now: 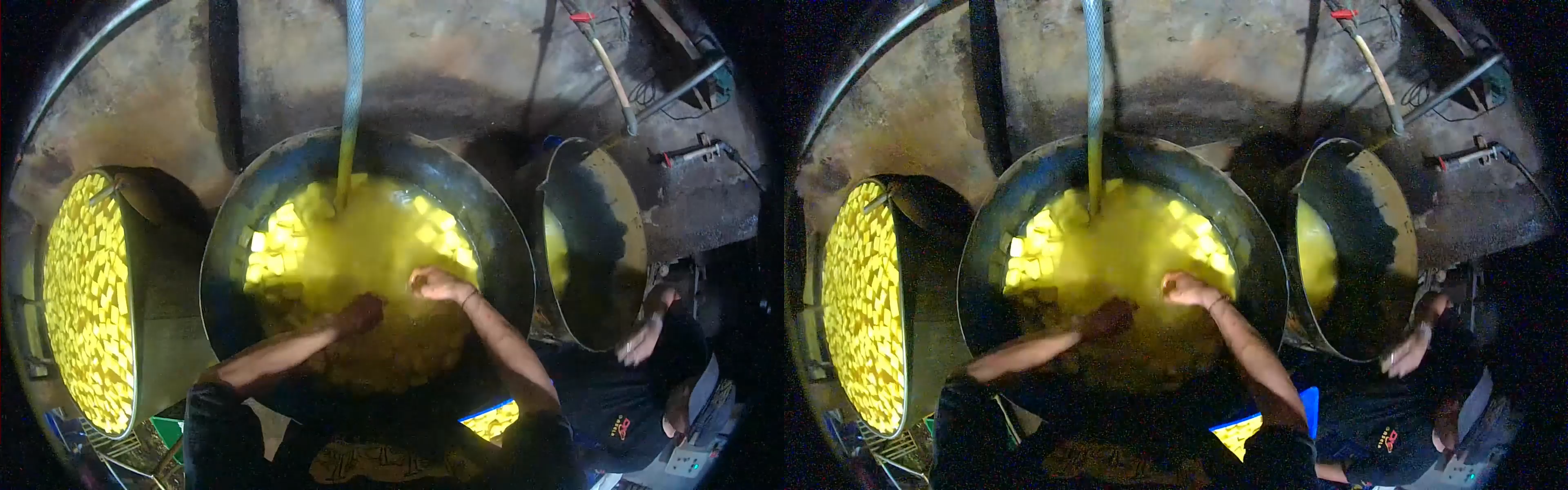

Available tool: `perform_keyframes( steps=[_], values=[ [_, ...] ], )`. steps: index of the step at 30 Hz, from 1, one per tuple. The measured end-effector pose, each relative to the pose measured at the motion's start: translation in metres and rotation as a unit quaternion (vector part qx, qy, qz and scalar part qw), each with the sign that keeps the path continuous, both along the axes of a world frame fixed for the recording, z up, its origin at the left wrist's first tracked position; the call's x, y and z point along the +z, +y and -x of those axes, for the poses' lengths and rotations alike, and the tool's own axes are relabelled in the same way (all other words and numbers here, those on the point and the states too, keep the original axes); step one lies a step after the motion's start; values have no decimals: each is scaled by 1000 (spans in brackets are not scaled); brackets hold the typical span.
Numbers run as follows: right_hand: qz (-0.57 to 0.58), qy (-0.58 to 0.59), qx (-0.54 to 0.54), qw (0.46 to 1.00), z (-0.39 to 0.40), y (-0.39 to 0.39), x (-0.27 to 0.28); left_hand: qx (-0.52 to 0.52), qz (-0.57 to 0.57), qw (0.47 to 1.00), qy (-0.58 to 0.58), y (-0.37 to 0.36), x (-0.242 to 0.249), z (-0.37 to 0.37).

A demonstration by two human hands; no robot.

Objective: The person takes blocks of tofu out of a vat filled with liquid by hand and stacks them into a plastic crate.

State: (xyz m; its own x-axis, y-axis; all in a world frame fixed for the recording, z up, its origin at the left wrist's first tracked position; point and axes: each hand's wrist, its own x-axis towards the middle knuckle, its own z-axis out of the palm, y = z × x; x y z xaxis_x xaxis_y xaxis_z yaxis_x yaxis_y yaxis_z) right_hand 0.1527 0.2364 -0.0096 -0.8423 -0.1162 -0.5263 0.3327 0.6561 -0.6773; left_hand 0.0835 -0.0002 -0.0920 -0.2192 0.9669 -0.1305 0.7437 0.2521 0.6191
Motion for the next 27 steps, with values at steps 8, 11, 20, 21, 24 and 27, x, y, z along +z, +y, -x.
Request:
perform_keyframes(
  steps=[8, 11, 20, 21, 24, 27],
  values=[
    [-299, 157, -175, 925, 131, 7, -60, -58, 251, 966, -7, 24, 41, 78],
    [-303, 139, -222, 916, 137, -14, -104, 16, 170, 984, -49, 16, -18, 73],
    [47, 32, -230, 972, 66, -17, -42, -2, -167, 976, -136, -4, -28, 81],
    [111, 52, -197, 973, 56, -21, -21, 105, -177, 934, -292, 2, -24, 74],
    [444, 224, -291, 817, 9, -50, 22, 181, -169, 960, -135, 29, 7, 62],
    [256, 135, -448, 846, 14, -72, 32, 208, -267, 923, -183, 49, 13, 47]
  ],
)
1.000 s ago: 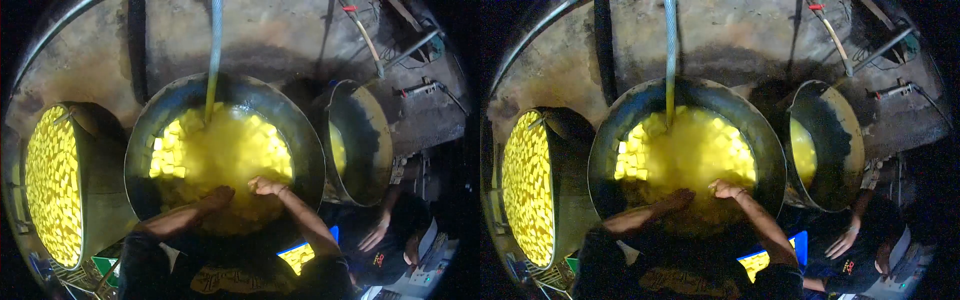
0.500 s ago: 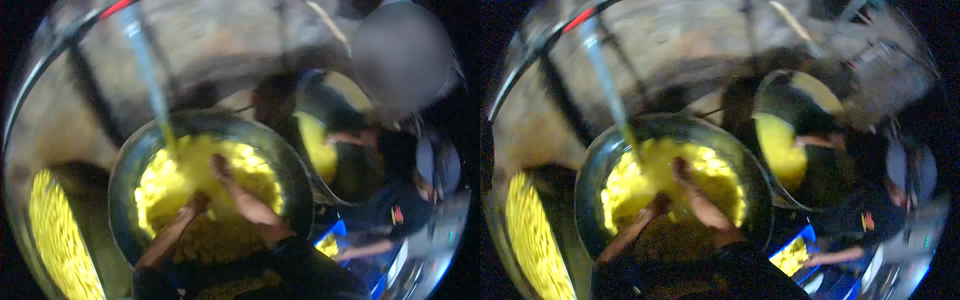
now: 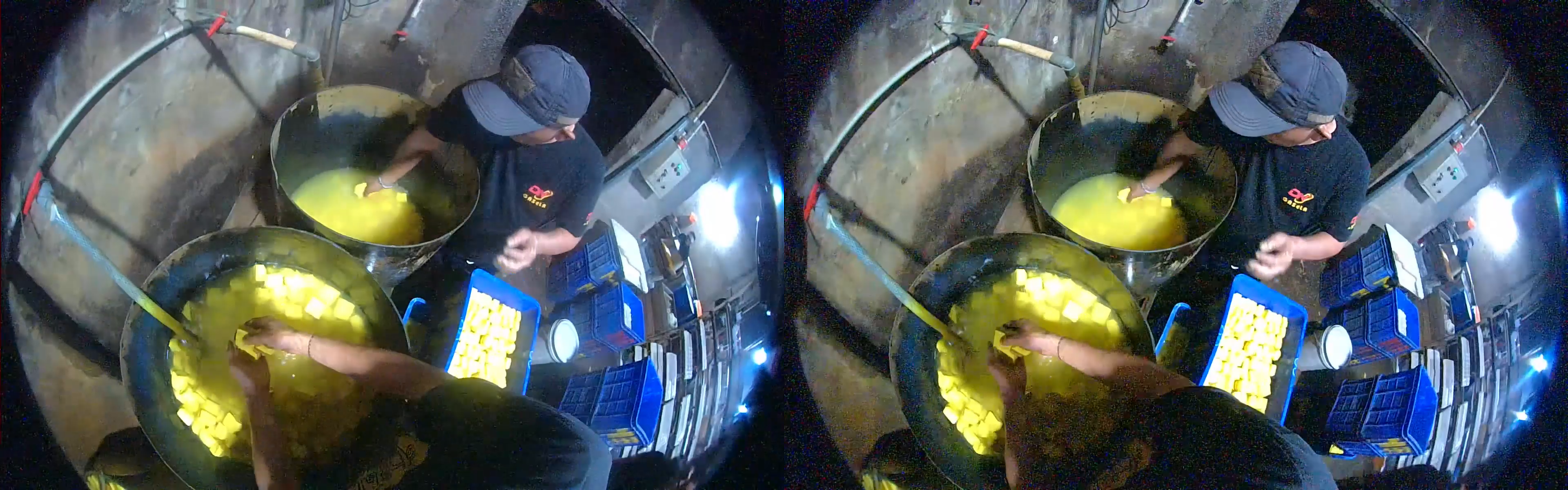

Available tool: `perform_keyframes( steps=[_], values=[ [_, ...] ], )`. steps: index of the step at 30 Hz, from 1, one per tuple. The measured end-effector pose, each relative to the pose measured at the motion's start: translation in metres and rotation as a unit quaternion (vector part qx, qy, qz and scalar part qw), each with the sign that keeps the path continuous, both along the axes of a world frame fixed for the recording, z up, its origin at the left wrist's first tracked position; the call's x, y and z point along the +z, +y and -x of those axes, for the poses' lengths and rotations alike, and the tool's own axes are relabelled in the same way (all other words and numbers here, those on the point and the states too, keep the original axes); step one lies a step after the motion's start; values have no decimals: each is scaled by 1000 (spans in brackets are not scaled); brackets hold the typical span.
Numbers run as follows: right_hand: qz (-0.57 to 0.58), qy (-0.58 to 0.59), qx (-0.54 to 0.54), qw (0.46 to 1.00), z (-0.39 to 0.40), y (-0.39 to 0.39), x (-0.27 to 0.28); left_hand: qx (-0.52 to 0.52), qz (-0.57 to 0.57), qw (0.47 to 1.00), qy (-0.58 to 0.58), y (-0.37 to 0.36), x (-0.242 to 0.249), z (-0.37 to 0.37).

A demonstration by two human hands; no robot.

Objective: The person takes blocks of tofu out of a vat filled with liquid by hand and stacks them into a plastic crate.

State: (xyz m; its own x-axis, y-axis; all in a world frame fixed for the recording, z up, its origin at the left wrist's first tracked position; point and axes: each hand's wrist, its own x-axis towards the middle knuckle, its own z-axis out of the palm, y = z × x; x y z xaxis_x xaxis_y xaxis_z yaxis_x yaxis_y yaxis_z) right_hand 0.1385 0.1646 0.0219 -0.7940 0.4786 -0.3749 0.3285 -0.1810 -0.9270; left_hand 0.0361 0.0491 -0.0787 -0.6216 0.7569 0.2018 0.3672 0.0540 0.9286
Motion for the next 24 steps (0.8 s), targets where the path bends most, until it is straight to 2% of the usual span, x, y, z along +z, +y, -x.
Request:
perform_keyframes(
  steps=[1, 2, 3, 5, 6, 7, 10, 11, 12, 14, 15, 16, 17, 19, 20, 22, 23, 24],
  values=[
    [15, 5, -13, 1000, -9, -2, 25, 9, -22, 1000, -2, 2, 22, -9],
    [13, 6, -9, 1000, -15, -4, 42, 12, -25, 1000, -1, 2, 20, -8],
    [-26, 3, 13, 1000, -20, -5, 56, 9, -83, 982, -172, 4, 13, -5],
    [-63, 2, 34, 997, -20, -10, 54, 3, -137, 932, -335, 6, 11, -4],
    [-170, -36, 45, 984, -17, -16, 50, -14, -226, 842, -490, 9, 10, -3],
    [-275, -72, 54, 957, -14, -23, 43, -32, -306, 717, -625, 12, 12, -2],
    [-325, -54, 6, 944, 6, -32, 24, 1, -295, 715, -634, 19, 16, -4],
    [-237, -5, 15, 972, 17, -27, 19, 23, -291, 718, -632, 21, 15, -8],
    [-238, -5, 15, 971, 21, -26, 12, 45, -287, 725, -625, 23, 16, -10],
    [-319, 8, 93, 943, 29, -29, 26, 91, -282, 739, -605, 25, 13, -15],
    [-444, -13, 29, 896, 33, -39, 31, 111, -277, 749, -592, 24, 12, -19],
    [-443, -14, 27, 896, 44, -43, -2, 135, -273, 761, -572, 24, 11, -19],
    [-675, -124, 26, 727, 61, -42, -59, 153, -263, 774, -556, 25, 11, -18],
    [-444, -78, -5, 893, 60, -54, -31, 186, -234, 814, -498, 24, 7, -10],
    [-445, -82, -14, 892, 57, -39, -31, 200, -211, 846, -446, 20, 2, -6],
    [-438, -120, 243, 857, 47, -4, -27, 191, -149, 917, -316, 9, -1, 7],
    [-304, -305, 116, 895, 28, -20, 26, 175, -136, 933, -283, 6, -9, 18],
    [-403, -379, 292, 780, 18, -16, -7, 160, -124, 947, -250, 3, -17, 30]
  ],
)
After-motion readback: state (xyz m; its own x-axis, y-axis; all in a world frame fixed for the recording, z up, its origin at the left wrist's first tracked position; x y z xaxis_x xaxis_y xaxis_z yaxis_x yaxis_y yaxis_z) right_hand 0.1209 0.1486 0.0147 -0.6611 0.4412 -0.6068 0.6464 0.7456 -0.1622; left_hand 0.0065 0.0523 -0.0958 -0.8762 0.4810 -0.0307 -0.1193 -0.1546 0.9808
